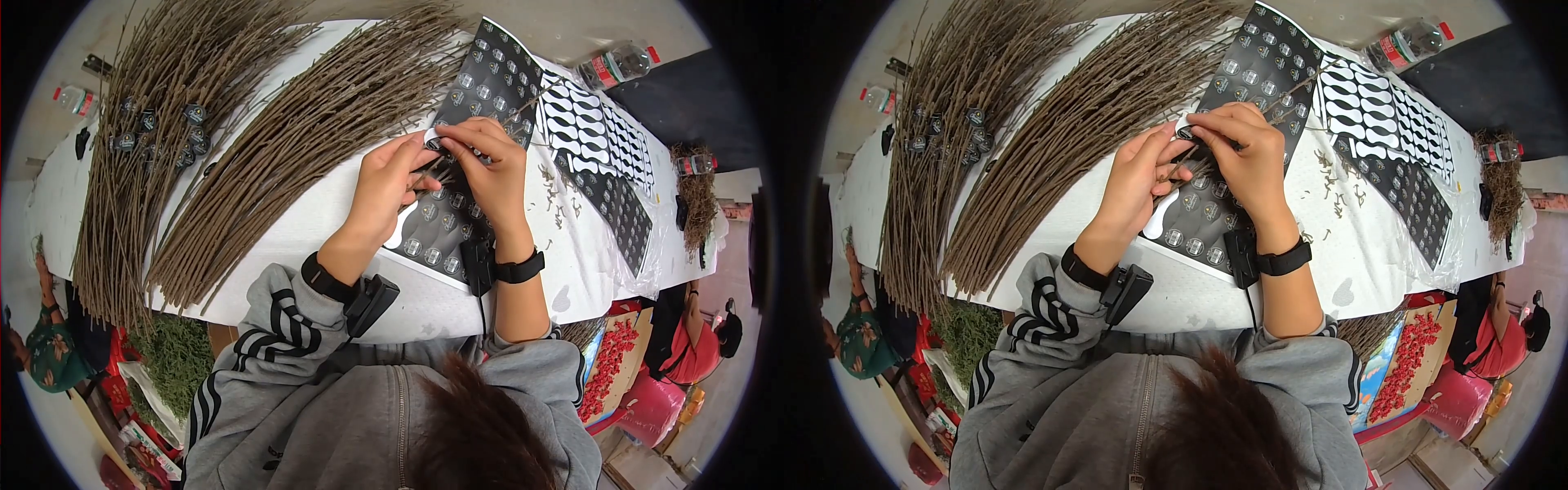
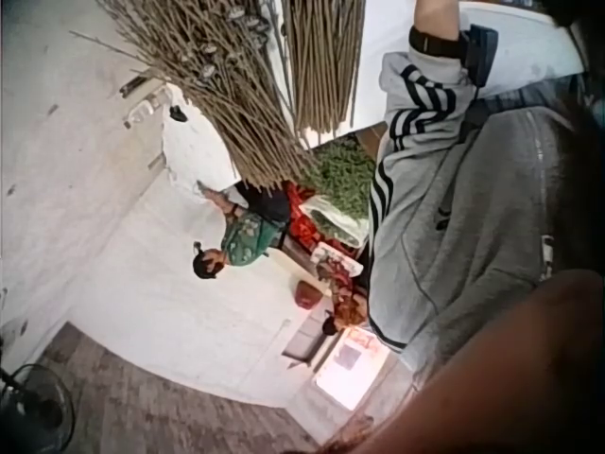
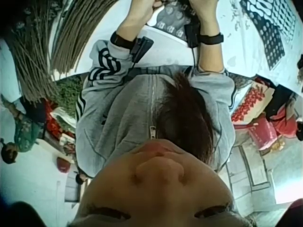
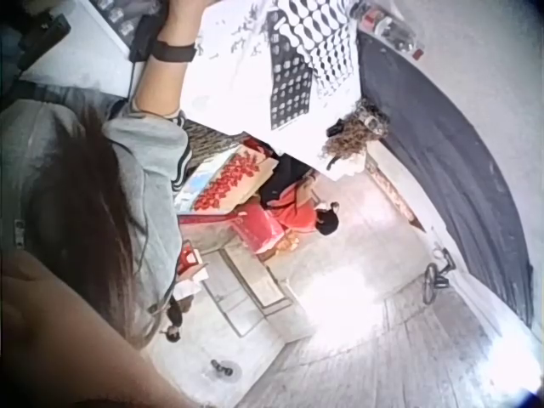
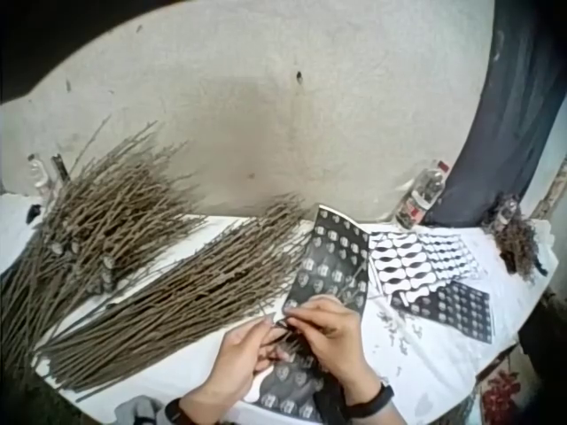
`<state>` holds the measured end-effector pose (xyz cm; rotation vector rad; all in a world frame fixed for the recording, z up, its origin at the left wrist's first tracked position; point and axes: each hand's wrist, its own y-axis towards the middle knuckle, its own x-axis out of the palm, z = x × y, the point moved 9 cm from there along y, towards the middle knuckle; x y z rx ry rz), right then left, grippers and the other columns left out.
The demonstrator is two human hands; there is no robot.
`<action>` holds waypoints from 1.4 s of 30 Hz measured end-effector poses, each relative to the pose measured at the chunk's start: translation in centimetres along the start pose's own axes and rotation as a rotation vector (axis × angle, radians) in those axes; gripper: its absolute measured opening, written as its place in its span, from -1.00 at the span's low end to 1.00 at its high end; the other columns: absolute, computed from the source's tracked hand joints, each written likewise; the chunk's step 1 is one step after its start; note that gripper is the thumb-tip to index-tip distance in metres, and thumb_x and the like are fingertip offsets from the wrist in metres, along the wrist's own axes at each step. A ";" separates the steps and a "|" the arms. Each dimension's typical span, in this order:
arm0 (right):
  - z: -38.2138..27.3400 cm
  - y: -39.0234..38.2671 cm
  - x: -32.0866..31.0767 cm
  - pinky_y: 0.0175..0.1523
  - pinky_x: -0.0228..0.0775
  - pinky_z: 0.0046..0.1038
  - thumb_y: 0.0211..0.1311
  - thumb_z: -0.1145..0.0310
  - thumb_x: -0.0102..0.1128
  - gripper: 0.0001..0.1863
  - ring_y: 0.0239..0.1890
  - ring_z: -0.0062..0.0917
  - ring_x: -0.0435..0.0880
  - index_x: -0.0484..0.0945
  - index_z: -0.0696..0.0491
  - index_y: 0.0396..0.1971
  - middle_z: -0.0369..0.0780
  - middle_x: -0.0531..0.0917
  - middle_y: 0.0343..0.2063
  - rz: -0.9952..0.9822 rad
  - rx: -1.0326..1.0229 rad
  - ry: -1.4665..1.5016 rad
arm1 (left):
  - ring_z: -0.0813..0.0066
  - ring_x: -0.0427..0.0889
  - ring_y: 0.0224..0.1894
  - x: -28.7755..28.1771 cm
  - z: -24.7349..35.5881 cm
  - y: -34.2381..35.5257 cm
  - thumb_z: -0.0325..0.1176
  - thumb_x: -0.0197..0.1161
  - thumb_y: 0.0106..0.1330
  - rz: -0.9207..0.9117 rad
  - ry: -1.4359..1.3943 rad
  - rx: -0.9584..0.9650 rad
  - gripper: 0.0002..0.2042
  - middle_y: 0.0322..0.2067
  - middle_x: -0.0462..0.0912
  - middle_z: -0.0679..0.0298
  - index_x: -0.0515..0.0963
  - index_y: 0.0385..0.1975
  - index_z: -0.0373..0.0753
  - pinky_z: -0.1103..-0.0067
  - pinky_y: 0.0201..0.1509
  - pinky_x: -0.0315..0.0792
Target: The person peels a white sticker from a sheet, wraps it around a thin branch, and presses a black label onto it. After repeating this process, the person peels a large black label from a different sheet and presses it onto a small white card.
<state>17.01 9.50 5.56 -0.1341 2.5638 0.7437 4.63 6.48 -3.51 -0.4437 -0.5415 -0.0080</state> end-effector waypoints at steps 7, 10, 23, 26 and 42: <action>0.0 0.0 -0.1 -0.10 0.40 -0.48 -0.01 0.62 0.31 -0.82 -0.28 -0.46 0.59 0.72 0.15 -0.34 -0.22 0.67 -0.44 0.004 -0.014 -0.020 | 0.61 0.59 -0.46 0.0 -0.1 0.0 -0.11 0.09 0.40 0.008 0.004 -0.004 -0.54 -0.09 0.61 0.14 0.39 0.17 -0.28 0.77 -0.56 0.13; 0.0 0.0 -0.1 -0.10 0.40 -0.49 -0.01 0.62 0.32 -0.82 -0.28 -0.46 0.59 0.72 0.15 -0.35 -0.21 0.68 -0.44 0.014 -0.009 -0.015 | 0.61 0.59 -0.46 0.0 -0.1 0.0 -0.10 0.10 0.40 0.014 0.012 -0.007 -0.53 -0.08 0.61 0.13 0.39 0.18 -0.27 0.78 -0.56 0.12; 0.3 -0.1 0.0 -0.08 0.41 -0.48 -0.01 0.61 0.33 -0.84 -0.28 -0.46 0.60 0.71 0.17 -0.36 -0.20 0.69 -0.44 0.030 0.016 -0.018 | 0.59 0.59 -0.47 0.0 -0.3 0.0 -0.12 0.11 0.40 0.004 -0.004 -0.014 -0.57 -0.10 0.61 0.14 0.41 0.13 -0.25 0.78 -0.57 0.14; 0.2 -0.1 -0.1 -0.06 0.40 -0.47 -0.01 0.60 0.33 -0.85 -0.28 -0.45 0.61 0.71 0.18 -0.37 -0.20 0.69 -0.43 0.031 0.008 -0.022 | 0.60 0.60 -0.47 0.1 -0.3 0.0 -0.09 0.11 0.39 -0.002 0.011 -0.011 -0.53 -0.06 0.60 0.12 0.39 0.18 -0.26 0.77 -0.56 0.13; 0.6 -0.2 -0.1 -0.09 0.40 -0.50 -0.01 0.59 0.34 -0.85 -0.28 -0.48 0.61 0.71 0.17 -0.37 -0.21 0.70 -0.43 0.038 0.061 -0.022 | 0.62 0.59 -0.48 0.2 -0.4 -0.1 -0.10 0.09 0.40 0.010 0.032 -0.019 -0.55 -0.08 0.62 0.14 0.40 0.17 -0.25 0.77 -0.56 0.12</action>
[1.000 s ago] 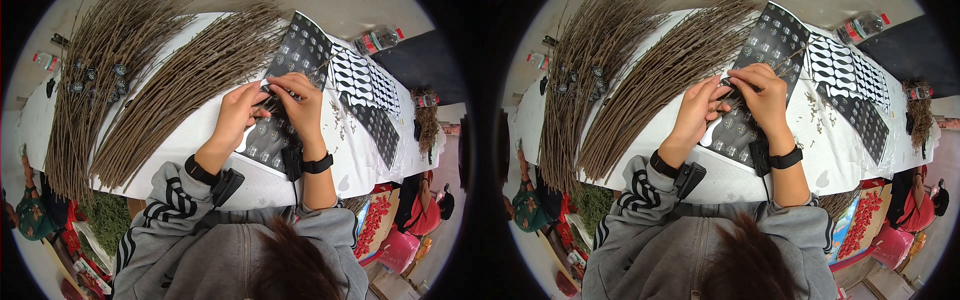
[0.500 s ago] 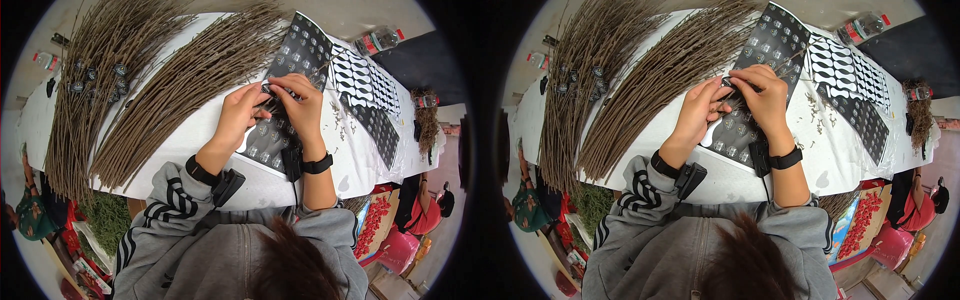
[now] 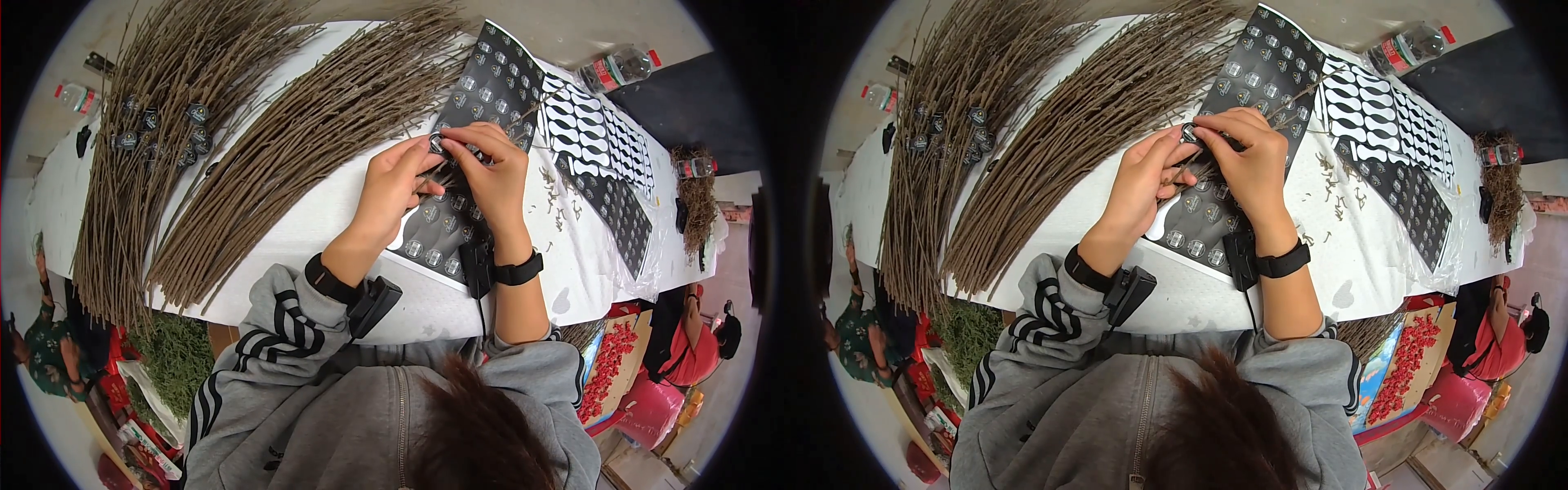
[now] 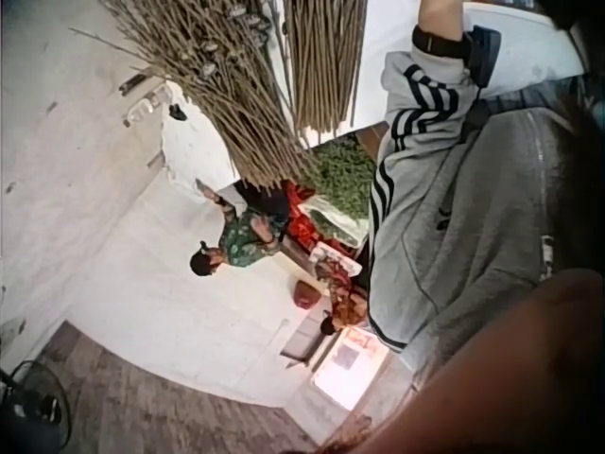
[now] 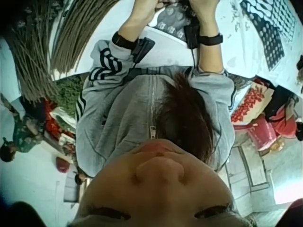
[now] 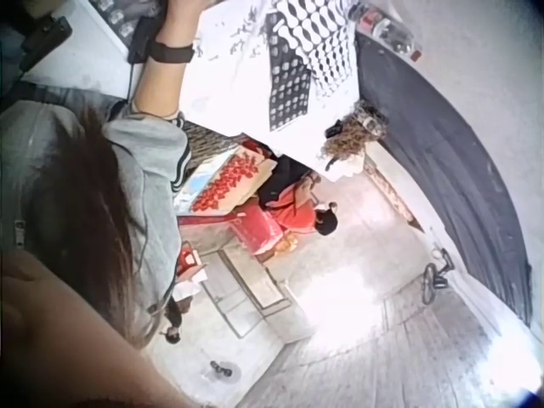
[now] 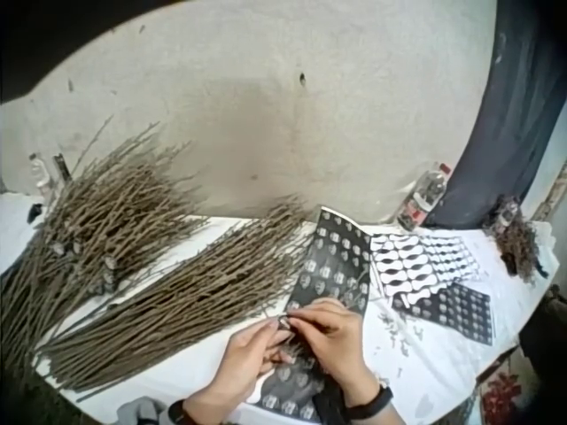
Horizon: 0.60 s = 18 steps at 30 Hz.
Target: The person peels a white sticker from a sheet, wraps it around a thin branch, and presses a black label onto it. After repeating this process, the person peels a large black label from a different sheet and presses it onto a small white card.
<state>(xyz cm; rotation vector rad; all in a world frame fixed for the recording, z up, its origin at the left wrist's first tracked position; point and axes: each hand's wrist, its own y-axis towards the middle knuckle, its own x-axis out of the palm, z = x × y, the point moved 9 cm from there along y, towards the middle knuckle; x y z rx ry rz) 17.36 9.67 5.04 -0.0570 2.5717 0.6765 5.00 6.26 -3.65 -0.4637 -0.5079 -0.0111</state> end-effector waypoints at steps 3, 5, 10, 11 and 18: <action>-0.2 0.0 0.0 -0.11 0.39 -0.51 -0.01 0.59 0.34 -0.85 -0.29 -0.49 0.60 0.71 0.17 -0.37 -0.21 0.69 -0.43 0.000 0.004 0.002 | 0.62 0.59 -0.48 0.0 0.1 -0.1 -0.10 0.09 0.40 -0.002 0.000 0.002 -0.55 -0.08 0.62 0.13 0.40 0.18 -0.25 0.78 -0.57 0.11; -0.1 0.0 0.0 -0.12 0.39 -0.52 -0.01 0.59 0.34 -0.86 -0.29 -0.50 0.60 0.71 0.17 -0.37 -0.22 0.69 -0.43 0.000 0.006 0.003 | 0.62 0.59 -0.48 -0.1 0.0 0.0 -0.11 0.09 0.40 0.001 -0.001 0.004 -0.55 -0.07 0.61 0.12 0.40 0.18 -0.25 0.78 -0.58 0.11; -0.6 0.0 -0.1 -0.19 0.36 -0.54 -0.01 0.59 0.34 -0.82 -0.32 -0.53 0.57 0.70 0.15 -0.33 -0.24 0.68 -0.44 0.034 -0.028 0.004 | 0.62 0.58 -0.49 0.0 0.2 0.0 -0.11 0.09 0.41 -0.007 -0.005 0.010 -0.55 -0.06 0.60 0.11 0.39 0.18 -0.25 0.79 -0.59 0.11; -0.4 -0.1 -0.1 -0.22 0.35 -0.55 -0.01 0.58 0.35 -0.81 -0.33 -0.54 0.56 0.70 0.15 -0.32 -0.24 0.67 -0.44 0.046 0.015 0.021 | 0.62 0.58 -0.49 0.0 0.2 0.0 -0.11 0.09 0.41 -0.007 -0.005 0.012 -0.55 -0.06 0.60 0.11 0.39 0.18 -0.25 0.79 -0.59 0.11; -0.3 0.0 -0.1 -0.36 0.24 -0.63 0.00 0.56 0.35 -0.76 -0.36 -0.65 0.53 0.70 0.09 -0.25 -0.28 0.65 -0.44 0.044 -0.073 -0.062 | 0.63 0.58 -0.50 0.1 0.2 0.0 -0.11 0.08 0.41 -0.007 0.016 0.022 -0.56 -0.06 0.60 0.10 0.42 0.16 -0.26 0.79 -0.60 0.12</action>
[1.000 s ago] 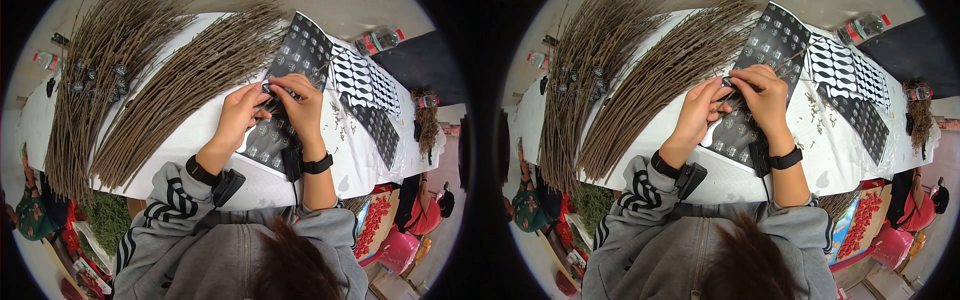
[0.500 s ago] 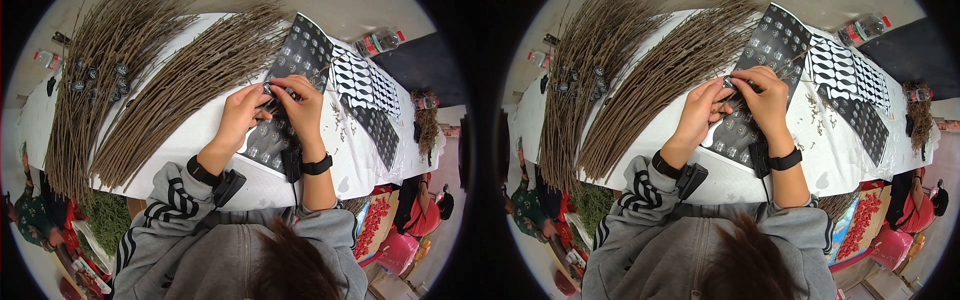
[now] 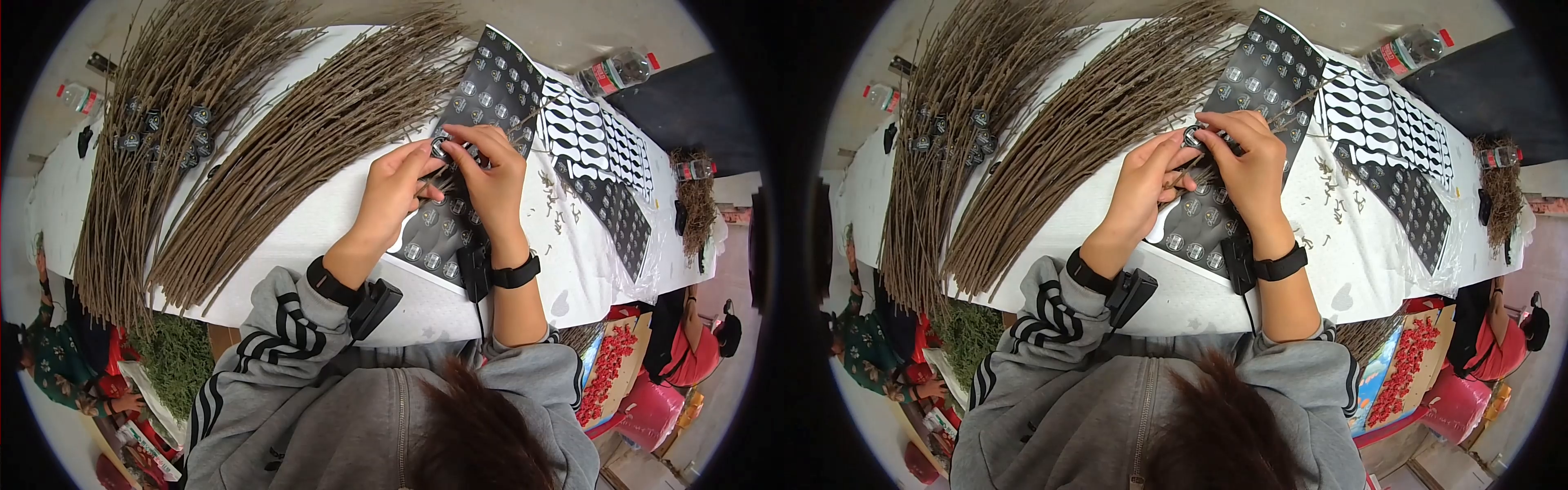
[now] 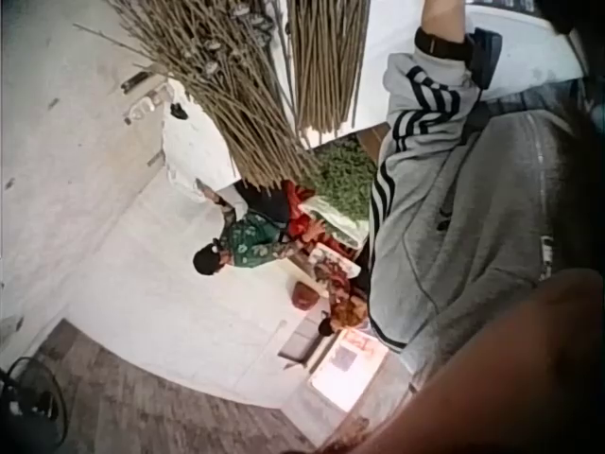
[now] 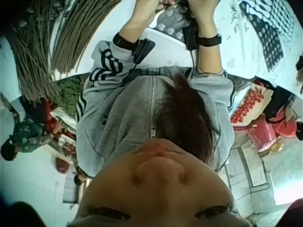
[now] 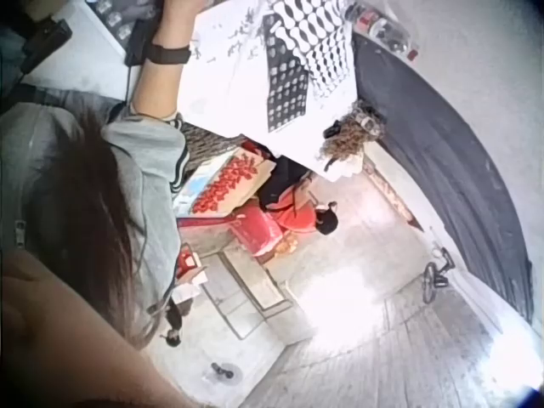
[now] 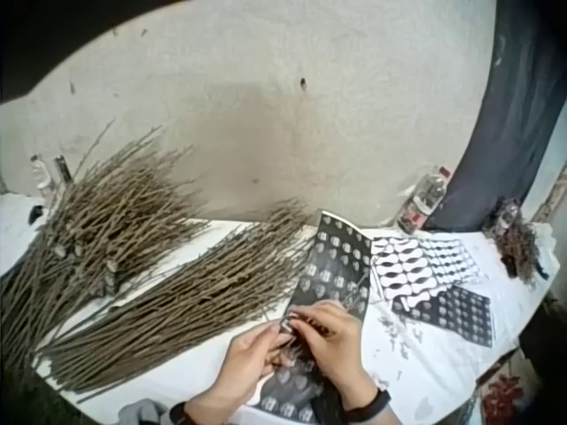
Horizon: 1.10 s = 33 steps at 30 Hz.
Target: The person peels a white sticker from a sheet, wraps it around a thin branch, and presses a black label onto it. After repeating this process, the person peels a large black label from a different sheet and presses it onto a small white card.
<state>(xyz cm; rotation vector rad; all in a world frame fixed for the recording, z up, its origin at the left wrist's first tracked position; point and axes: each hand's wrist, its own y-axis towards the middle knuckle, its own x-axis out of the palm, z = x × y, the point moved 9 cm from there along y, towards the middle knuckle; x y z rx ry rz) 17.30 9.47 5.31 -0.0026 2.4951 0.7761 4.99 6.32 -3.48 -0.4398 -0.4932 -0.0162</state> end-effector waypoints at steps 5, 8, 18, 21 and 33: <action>-0.2 -0.1 0.3 -0.35 0.23 -0.65 0.05 0.57 0.32 -0.77 -0.33 -0.68 0.51 0.69 0.08 -0.24 -0.30 0.56 -0.35 -0.023 0.034 -0.004 | 0.63 0.58 -0.51 0.2 -0.1 -0.2 -0.14 0.10 0.40 0.000 -0.021 -0.012 -0.59 -0.07 0.60 0.11 0.46 0.11 -0.29 0.80 -0.59 0.13; 0.4 -0.2 0.3 -0.32 0.25 -0.66 0.07 0.59 0.28 -0.80 -0.32 -0.68 0.50 0.67 0.10 -0.26 -0.30 0.51 -0.30 -0.034 0.093 0.028 | 0.61 0.60 -0.53 0.6 -0.1 -0.1 -0.24 0.20 0.35 -0.076 0.027 0.012 -0.62 -0.13 0.63 0.18 0.48 0.07 -0.34 0.77 -0.58 0.23; -1.3 0.0 -2.1 -0.32 0.29 -0.62 0.17 0.53 0.24 -0.95 -0.34 -0.66 0.48 0.58 0.18 -0.45 -0.27 0.53 -0.35 0.198 0.018 0.382 | 0.50 0.67 -0.50 -0.8 4.5 -1.4 -0.51 0.31 0.18 0.205 0.659 0.531 -0.80 -0.40 0.72 0.20 0.64 -0.20 -0.35 0.65 -0.44 0.49; 0.1 -0.8 -1.7 -0.44 0.18 -0.69 0.29 0.42 0.15 -0.84 -0.50 -0.77 0.41 0.56 0.17 -0.46 -0.34 0.52 -0.46 0.076 0.318 0.435 | 0.49 0.65 -0.54 1.0 7.1 -4.9 -0.57 0.36 0.09 0.420 1.100 1.021 -0.77 -0.46 0.72 0.17 0.67 -0.22 -0.31 0.62 -0.44 0.47; 0.2 -3.0 1.9 -0.59 0.05 -0.71 0.34 0.30 0.11 -0.62 -0.70 -0.83 0.30 0.51 0.13 -0.69 -0.40 0.47 -0.73 -0.110 0.596 0.501 | 0.41 0.71 -0.42 2.4 7.4 -6.6 -0.62 0.23 0.02 0.470 1.241 1.227 -0.72 -0.35 0.74 0.24 0.67 -0.23 -0.25 0.58 -0.38 0.54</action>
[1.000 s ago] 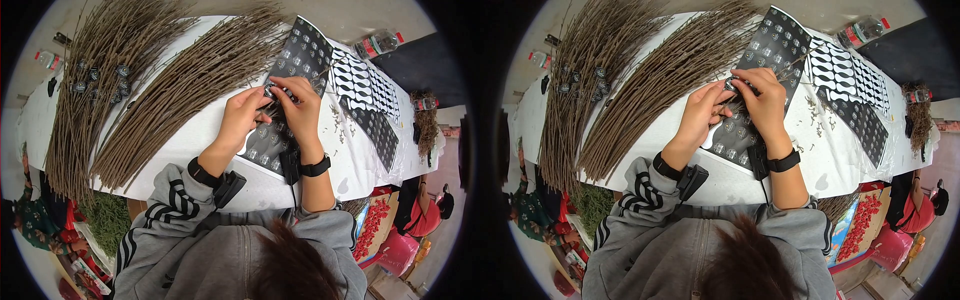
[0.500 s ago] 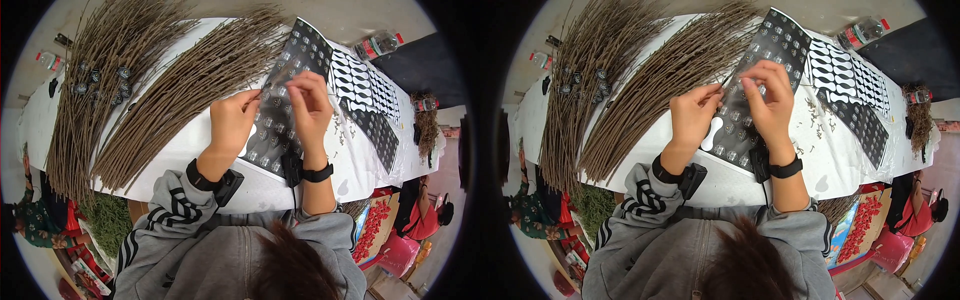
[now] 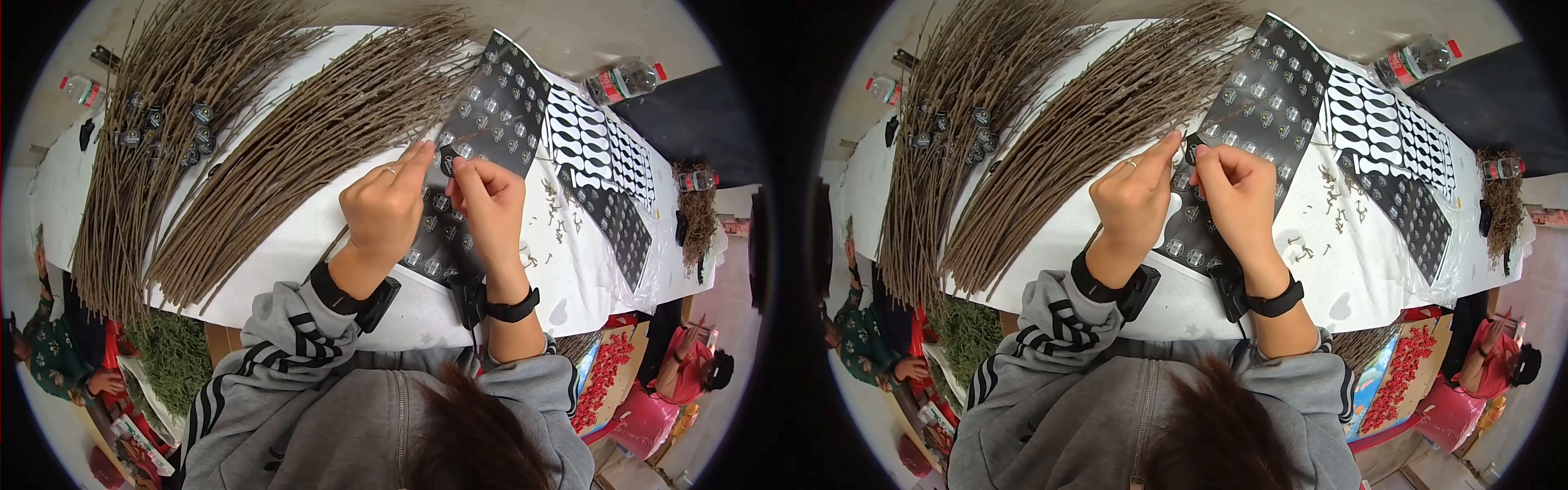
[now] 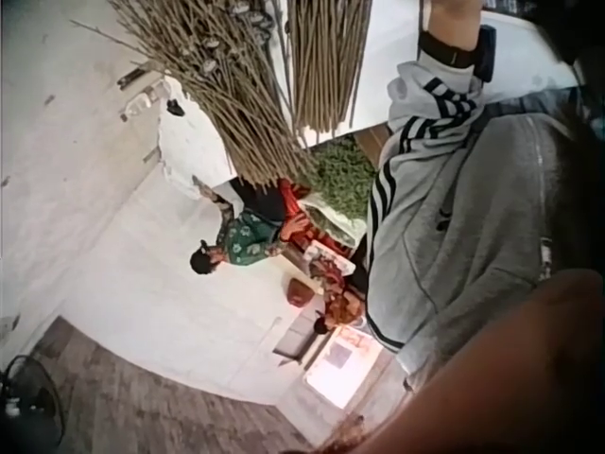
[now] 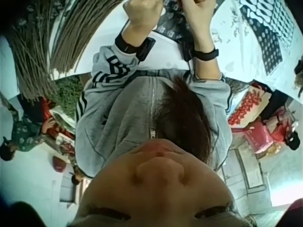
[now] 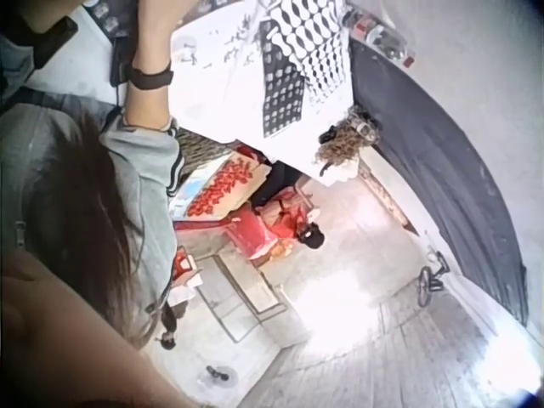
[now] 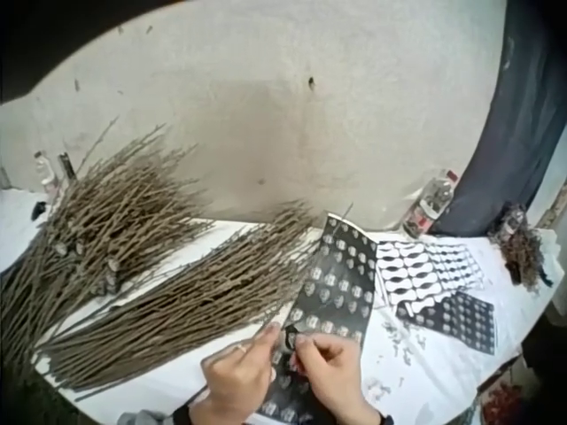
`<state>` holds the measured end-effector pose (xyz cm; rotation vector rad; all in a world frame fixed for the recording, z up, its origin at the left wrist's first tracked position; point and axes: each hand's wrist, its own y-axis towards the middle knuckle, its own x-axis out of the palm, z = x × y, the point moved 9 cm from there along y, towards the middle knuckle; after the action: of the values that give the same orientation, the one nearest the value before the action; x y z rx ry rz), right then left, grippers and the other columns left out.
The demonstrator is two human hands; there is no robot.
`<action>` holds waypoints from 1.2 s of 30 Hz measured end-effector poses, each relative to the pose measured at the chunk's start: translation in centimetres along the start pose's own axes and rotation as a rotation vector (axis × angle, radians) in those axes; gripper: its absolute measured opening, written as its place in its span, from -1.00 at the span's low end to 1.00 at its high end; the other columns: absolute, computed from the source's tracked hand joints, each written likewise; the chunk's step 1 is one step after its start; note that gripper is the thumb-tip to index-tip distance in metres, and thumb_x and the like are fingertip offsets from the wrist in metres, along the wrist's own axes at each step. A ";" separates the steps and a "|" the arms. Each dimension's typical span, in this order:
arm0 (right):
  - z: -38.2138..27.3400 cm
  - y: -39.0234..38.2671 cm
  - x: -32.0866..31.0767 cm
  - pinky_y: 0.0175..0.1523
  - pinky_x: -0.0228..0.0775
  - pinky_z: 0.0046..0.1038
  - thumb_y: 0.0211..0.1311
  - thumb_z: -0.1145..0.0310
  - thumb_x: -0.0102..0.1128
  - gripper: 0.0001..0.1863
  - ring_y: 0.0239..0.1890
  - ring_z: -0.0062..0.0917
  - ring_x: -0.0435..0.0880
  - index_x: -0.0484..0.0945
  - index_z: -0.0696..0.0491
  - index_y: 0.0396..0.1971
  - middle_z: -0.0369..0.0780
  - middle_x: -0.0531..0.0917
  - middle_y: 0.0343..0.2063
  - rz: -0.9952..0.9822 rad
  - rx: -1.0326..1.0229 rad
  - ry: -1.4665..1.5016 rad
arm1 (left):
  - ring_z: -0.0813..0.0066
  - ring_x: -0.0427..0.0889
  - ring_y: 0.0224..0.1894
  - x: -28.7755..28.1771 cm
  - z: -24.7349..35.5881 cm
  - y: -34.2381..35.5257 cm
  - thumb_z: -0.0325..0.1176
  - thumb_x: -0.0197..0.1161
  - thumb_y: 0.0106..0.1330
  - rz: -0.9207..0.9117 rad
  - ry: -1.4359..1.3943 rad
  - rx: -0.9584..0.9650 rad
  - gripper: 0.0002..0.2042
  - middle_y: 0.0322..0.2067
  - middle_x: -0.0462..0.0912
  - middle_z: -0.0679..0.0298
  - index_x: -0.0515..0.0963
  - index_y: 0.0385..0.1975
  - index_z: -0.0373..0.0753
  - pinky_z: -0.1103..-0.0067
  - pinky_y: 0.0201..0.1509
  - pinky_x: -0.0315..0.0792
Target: The person peels a white sticker from a sheet, wraps it around a thin branch, and presses a black label onto it. After repeating this process, the person peels a large black label from a different sheet and presses it onto a small white card.
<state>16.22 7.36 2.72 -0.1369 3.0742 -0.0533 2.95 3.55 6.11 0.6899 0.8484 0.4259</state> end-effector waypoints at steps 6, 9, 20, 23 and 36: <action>-0.5 -0.1 0.1 -0.61 0.04 -0.71 0.35 0.29 0.10 -0.63 -0.72 -0.83 0.28 0.49 0.12 -0.67 -0.41 0.45 -0.72 0.030 -0.101 -0.025 | 0.42 0.73 -0.36 -0.2 0.0 0.0 -0.61 0.22 0.02 0.042 0.004 0.013 -0.70 -0.33 0.74 0.23 0.66 -0.20 -0.25 0.60 -0.34 0.56; 0.4 0.3 -0.5 -0.56 0.02 -0.64 0.31 0.33 0.14 -0.65 -0.65 -0.83 0.25 0.48 0.18 -0.66 -0.43 0.40 -0.76 0.090 -0.040 -0.115 | 0.42 0.73 -0.35 -0.1 0.4 -0.2 -0.61 0.22 0.03 0.050 0.009 0.038 -0.70 -0.33 0.74 0.23 0.66 -0.21 -0.25 0.61 -0.33 0.57; 1.3 0.6 -0.1 -0.58 0.05 -0.68 0.37 0.31 0.08 -0.66 -0.67 -0.82 0.27 0.49 0.15 -0.60 -0.41 0.42 -0.72 0.093 -0.065 0.035 | 0.40 0.73 -0.35 0.2 1.6 -0.3 -0.56 0.21 0.05 0.047 0.007 0.110 -0.74 -0.33 0.74 0.22 0.67 -0.22 -0.27 0.60 -0.33 0.58; 1.3 0.7 0.4 -0.59 0.06 -0.69 0.39 0.30 0.07 -0.67 -0.69 -0.81 0.28 0.50 0.13 -0.59 -0.40 0.45 -0.71 0.076 -0.101 0.060 | 0.39 0.73 -0.33 0.1 1.2 -0.4 -0.55 0.21 0.06 0.043 -0.005 0.088 -0.74 -0.32 0.73 0.21 0.66 -0.22 -0.29 0.60 -0.31 0.58; 0.4 -0.1 -1.4 -0.50 0.17 -0.67 0.40 0.35 0.01 -0.68 -0.60 -0.73 0.40 0.50 0.19 -0.55 -0.32 0.52 -0.62 0.143 -0.096 0.135 | 0.32 0.56 -0.50 -5.8 3.4 0.5 -0.59 0.24 0.05 -0.086 0.373 0.088 -0.62 -0.36 0.69 0.27 0.65 -0.09 -0.12 0.48 -0.34 0.48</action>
<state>17.60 7.39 2.41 0.0856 3.2123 0.0958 2.19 -0.86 11.13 0.6618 1.2508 0.4486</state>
